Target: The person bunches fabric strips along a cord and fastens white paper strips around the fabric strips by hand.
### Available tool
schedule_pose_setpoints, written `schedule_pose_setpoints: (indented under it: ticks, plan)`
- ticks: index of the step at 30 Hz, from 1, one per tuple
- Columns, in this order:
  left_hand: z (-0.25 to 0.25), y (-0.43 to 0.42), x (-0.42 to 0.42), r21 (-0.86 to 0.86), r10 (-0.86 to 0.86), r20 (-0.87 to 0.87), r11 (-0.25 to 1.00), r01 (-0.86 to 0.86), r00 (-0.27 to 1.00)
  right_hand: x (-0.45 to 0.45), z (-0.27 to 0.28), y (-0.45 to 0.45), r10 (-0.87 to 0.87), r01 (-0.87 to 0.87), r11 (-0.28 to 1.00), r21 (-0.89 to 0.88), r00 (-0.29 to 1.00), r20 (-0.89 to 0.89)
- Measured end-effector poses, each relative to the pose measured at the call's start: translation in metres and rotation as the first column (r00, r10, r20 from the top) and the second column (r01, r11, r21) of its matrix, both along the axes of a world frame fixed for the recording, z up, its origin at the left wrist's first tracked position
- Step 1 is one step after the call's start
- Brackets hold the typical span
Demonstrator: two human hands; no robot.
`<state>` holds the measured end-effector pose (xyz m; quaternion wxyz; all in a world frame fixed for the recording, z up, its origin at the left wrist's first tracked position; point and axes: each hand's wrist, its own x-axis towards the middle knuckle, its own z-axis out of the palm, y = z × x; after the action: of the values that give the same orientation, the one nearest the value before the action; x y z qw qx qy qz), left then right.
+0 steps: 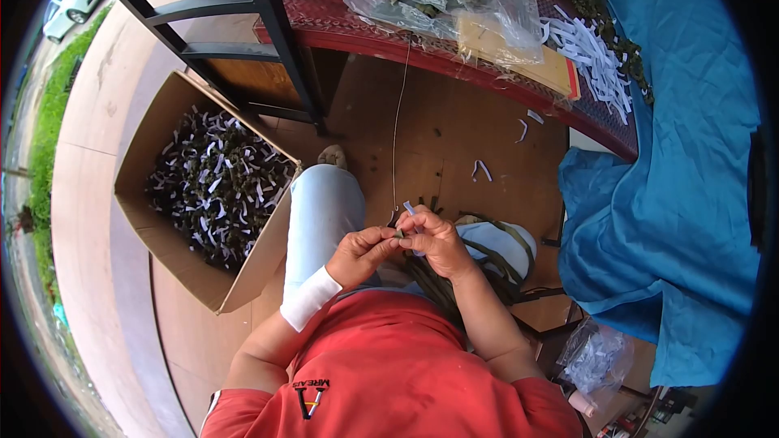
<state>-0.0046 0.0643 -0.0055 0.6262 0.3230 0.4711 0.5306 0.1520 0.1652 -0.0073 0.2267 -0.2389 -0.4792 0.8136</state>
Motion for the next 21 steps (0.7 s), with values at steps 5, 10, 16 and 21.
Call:
schedule_pose_setpoints:
  ticks: [5,10,16,21]
  plan:
    - [-0.004,0.005,0.005,-0.063,0.138,0.261,0.990,-0.126,0.955,-0.004,-0.001,0.004,0.002,0.003,0.996,-0.092,0.998,0.059]
    - [-0.012,0.007,0.000,-0.086,0.054,0.205,0.996,-0.037,0.977,0.000,-0.012,0.008,0.007,-0.007,1.000,-0.003,0.994,0.112]
    - [-0.020,0.012,-0.007,-0.106,0.035,0.008,0.994,-0.034,0.999,0.007,-0.010,0.009,0.022,-0.015,0.999,-0.036,0.974,0.224]
    - [-0.007,0.022,0.002,-0.034,0.096,0.033,0.995,-0.094,0.995,0.006,-0.017,0.010,-0.034,0.025,0.999,0.041,0.972,0.231]
